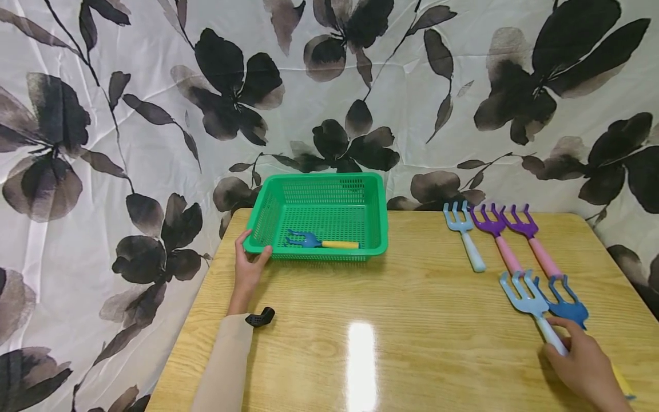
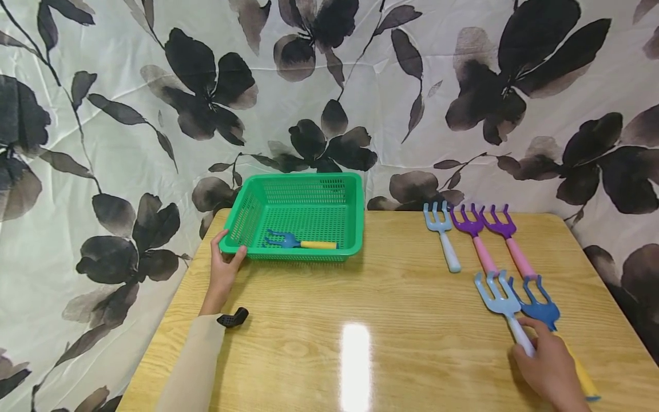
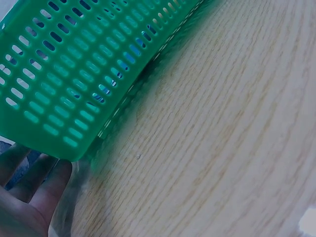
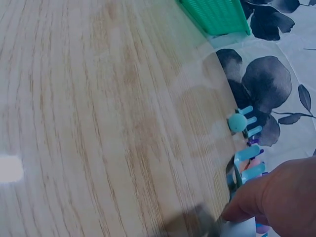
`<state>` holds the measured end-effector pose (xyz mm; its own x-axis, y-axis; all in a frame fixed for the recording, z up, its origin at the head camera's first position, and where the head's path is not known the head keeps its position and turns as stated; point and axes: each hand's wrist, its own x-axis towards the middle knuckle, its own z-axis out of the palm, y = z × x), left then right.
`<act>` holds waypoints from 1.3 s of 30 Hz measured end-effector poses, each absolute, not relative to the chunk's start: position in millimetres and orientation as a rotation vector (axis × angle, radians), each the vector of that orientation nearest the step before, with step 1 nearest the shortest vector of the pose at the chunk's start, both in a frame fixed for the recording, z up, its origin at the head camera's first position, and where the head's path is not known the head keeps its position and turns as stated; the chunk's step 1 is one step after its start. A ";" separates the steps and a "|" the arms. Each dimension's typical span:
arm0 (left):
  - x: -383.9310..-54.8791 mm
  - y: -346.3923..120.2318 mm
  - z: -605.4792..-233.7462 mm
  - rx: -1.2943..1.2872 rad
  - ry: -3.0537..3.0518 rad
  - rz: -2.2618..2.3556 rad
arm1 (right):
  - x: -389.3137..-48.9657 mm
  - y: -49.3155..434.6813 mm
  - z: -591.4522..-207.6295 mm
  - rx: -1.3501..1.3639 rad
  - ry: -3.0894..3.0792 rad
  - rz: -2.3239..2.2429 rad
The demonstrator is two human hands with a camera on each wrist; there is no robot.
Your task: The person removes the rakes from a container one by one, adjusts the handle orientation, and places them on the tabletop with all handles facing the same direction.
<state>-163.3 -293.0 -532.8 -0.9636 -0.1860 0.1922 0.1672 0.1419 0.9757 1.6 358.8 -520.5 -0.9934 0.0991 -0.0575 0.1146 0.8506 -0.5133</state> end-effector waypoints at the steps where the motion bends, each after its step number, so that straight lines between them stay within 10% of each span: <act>1: -163.9 -293.5 -532.7 0.017 -2.154 -1.908 | 1.0 358.0 -519.6 0.172 2.989 -0.833; 39: -145.2 -284.1 -498.6 0.007 -2.187 -1.960 | -41.8 364.8 -484.2 -0.016 3.075 -0.685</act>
